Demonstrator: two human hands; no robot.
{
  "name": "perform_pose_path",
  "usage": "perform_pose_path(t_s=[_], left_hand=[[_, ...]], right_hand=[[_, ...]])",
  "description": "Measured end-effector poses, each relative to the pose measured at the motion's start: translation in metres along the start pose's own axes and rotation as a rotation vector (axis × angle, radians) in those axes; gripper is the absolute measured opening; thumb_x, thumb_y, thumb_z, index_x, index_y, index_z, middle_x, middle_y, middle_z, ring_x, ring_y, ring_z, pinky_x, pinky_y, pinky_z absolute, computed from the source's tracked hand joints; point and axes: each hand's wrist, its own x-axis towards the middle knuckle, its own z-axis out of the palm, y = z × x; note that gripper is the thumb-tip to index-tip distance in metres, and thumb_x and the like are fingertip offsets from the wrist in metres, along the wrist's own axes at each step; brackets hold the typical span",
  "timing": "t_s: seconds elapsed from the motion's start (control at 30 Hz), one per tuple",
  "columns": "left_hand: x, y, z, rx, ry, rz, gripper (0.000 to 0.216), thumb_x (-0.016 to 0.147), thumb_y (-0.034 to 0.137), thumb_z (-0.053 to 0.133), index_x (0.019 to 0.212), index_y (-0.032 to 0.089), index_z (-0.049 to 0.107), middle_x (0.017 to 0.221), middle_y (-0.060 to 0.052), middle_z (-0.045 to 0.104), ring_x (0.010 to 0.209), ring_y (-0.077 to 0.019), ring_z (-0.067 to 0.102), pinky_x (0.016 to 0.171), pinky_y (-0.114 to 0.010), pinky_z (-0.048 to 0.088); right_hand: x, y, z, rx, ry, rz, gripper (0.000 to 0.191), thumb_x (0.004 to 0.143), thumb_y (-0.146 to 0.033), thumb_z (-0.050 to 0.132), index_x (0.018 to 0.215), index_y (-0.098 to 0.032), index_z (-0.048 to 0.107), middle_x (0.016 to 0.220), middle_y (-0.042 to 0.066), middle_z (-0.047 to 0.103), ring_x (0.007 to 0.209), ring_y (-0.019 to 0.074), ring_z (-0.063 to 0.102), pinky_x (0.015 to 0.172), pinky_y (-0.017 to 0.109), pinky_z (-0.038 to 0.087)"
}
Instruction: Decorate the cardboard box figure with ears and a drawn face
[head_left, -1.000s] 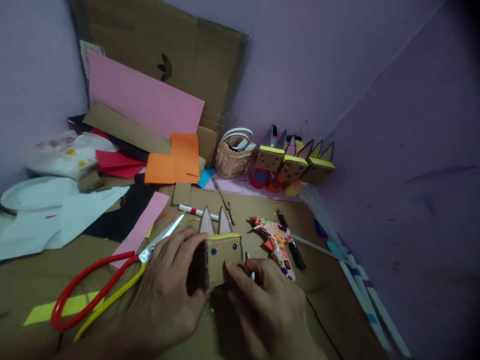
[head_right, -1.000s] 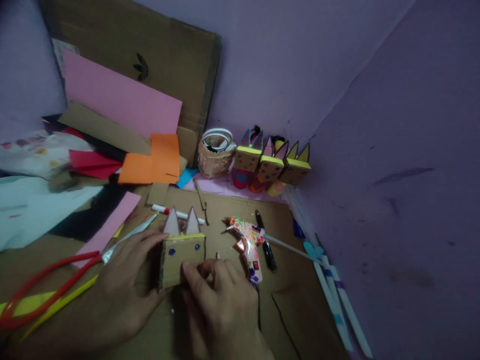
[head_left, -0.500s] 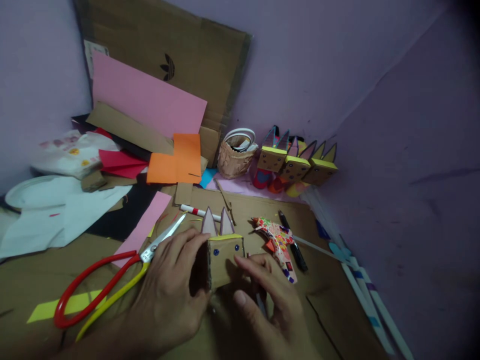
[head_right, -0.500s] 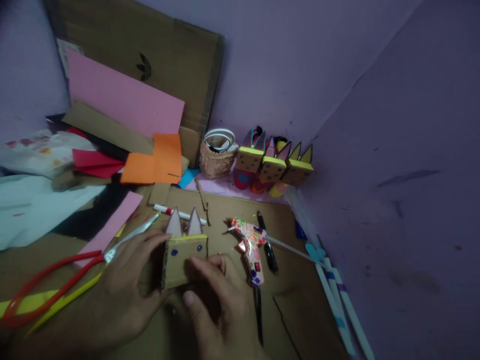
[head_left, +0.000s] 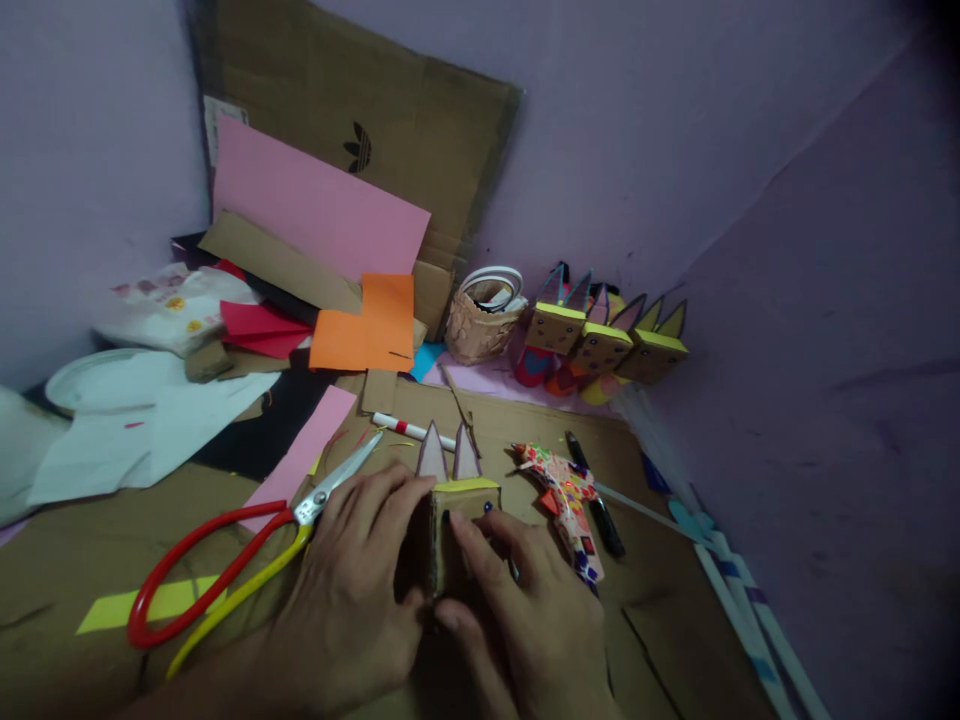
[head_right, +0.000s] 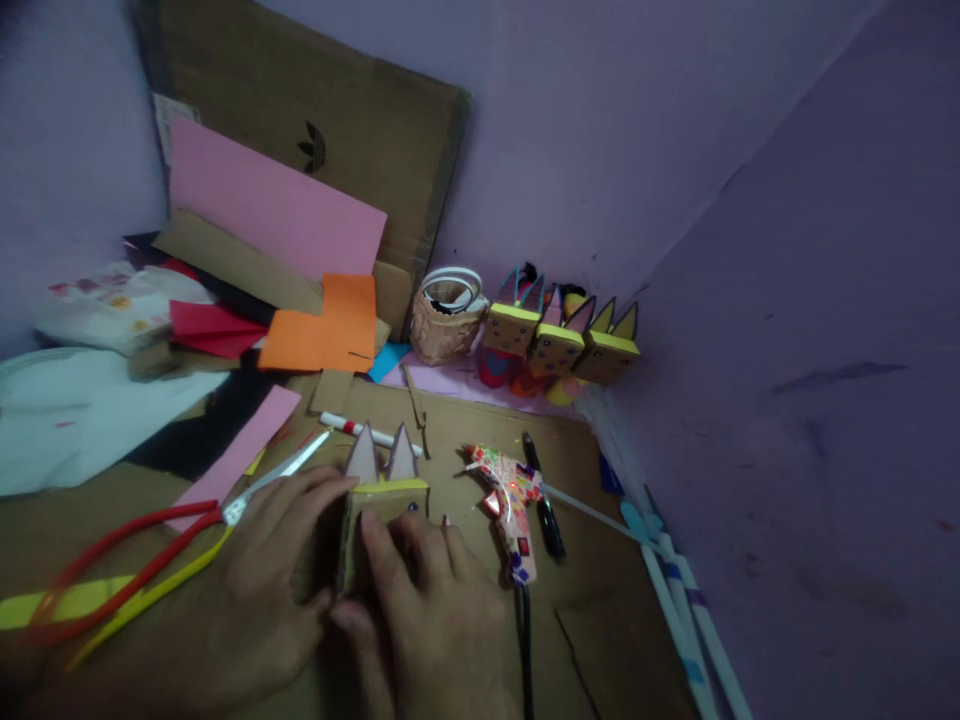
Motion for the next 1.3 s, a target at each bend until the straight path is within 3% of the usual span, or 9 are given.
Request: perform_pose_path(t_s=[0.4, 0.57, 0.7, 0.87, 1.0, 1.17, 1.3], left_hand=[[0.001, 0.000, -0.001, 0.022, 0.004, 0.007, 0.067, 0.063, 0.010, 0.049, 0.129, 0.014, 0.038, 0.121, -0.019, 0.054, 0.114, -0.0366, 0.053, 0.090, -0.057, 0.052], [0.000, 0.000, 0.001, -0.021, -0.003, -0.024, 0.068, 0.065, 0.010, 0.049, 0.131, 0.015, 0.037, 0.124, -0.018, 0.053, 0.117, -0.0358, 0.051, 0.093, -0.058, 0.050], [-0.003, -0.003, 0.003, -0.075, -0.019, -0.070, 0.068, 0.068, 0.010, 0.050, 0.134, 0.019, 0.034, 0.128, -0.016, 0.051, 0.121, -0.0343, 0.048, 0.097, -0.057, 0.047], [-0.004, -0.005, 0.004, -0.119, -0.049, -0.128, 0.070, 0.072, 0.013, 0.057, 0.135, 0.024, 0.032, 0.131, -0.014, 0.050, 0.122, -0.0341, 0.048, 0.097, -0.057, 0.047], [0.000, -0.006, 0.004, -0.193, -0.067, -0.169, 0.066, 0.074, 0.018, 0.064, 0.133, 0.026, 0.033, 0.136, -0.013, 0.048, 0.127, -0.0319, 0.045, 0.103, -0.053, 0.044], [0.004, -0.007, 0.004, -0.343, -0.079, -0.271, 0.065, 0.073, 0.026, 0.071, 0.129, 0.027, 0.038, 0.138, -0.010, 0.048, 0.129, -0.0312, 0.046, 0.105, -0.050, 0.042], [0.003, -0.007, 0.005, -0.439, -0.061, -0.280, 0.063, 0.077, 0.030, 0.070, 0.131, 0.028, 0.038, 0.134, -0.009, 0.051, 0.127, -0.0305, 0.047, 0.106, -0.051, 0.040]], right_hand=[[0.003, 0.002, -0.001, -0.071, -0.061, -0.037, 0.036, 0.096, -0.035, 0.042, 0.119, -0.015, 0.062, 0.095, 0.011, 0.070, 0.074, 0.0219, 0.064, 0.056, 0.031, 0.053], [-0.007, 0.005, 0.000, 0.080, -0.024, 0.037, 0.036, 0.093, -0.031, 0.048, 0.123, -0.015, 0.057, 0.102, 0.012, 0.068, 0.089, 0.0220, 0.066, 0.068, 0.030, 0.056], [-0.016, 0.007, 0.000, 0.236, 0.065, 0.162, 0.039, 0.090, -0.023, 0.050, 0.129, -0.019, 0.052, 0.109, 0.011, 0.064, 0.097, 0.0214, 0.063, 0.078, 0.031, 0.054], [-0.021, 0.010, -0.002, 0.393, 0.107, 0.291, 0.035, 0.090, -0.017, 0.050, 0.124, -0.025, 0.056, 0.101, 0.006, 0.061, 0.083, 0.0157, 0.062, 0.070, 0.025, 0.053], [-0.026, 0.015, 0.004, 0.523, 0.191, 0.584, 0.033, 0.088, -0.024, 0.060, 0.120, -0.031, 0.059, 0.110, 0.004, 0.062, 0.088, 0.0156, 0.063, 0.073, 0.025, 0.054], [-0.025, 0.017, 0.011, 0.975, 0.154, 0.915, 0.044, 0.079, -0.041, 0.071, 0.120, -0.027, 0.061, 0.112, 0.009, 0.068, 0.099, 0.0228, 0.066, 0.084, 0.034, 0.055], [-0.017, 0.015, 0.009, 1.290, -0.002, 0.964, 0.046, 0.076, -0.044, 0.074, 0.116, -0.024, 0.063, 0.121, 0.011, 0.066, 0.112, 0.0269, 0.062, 0.096, 0.041, 0.049]])
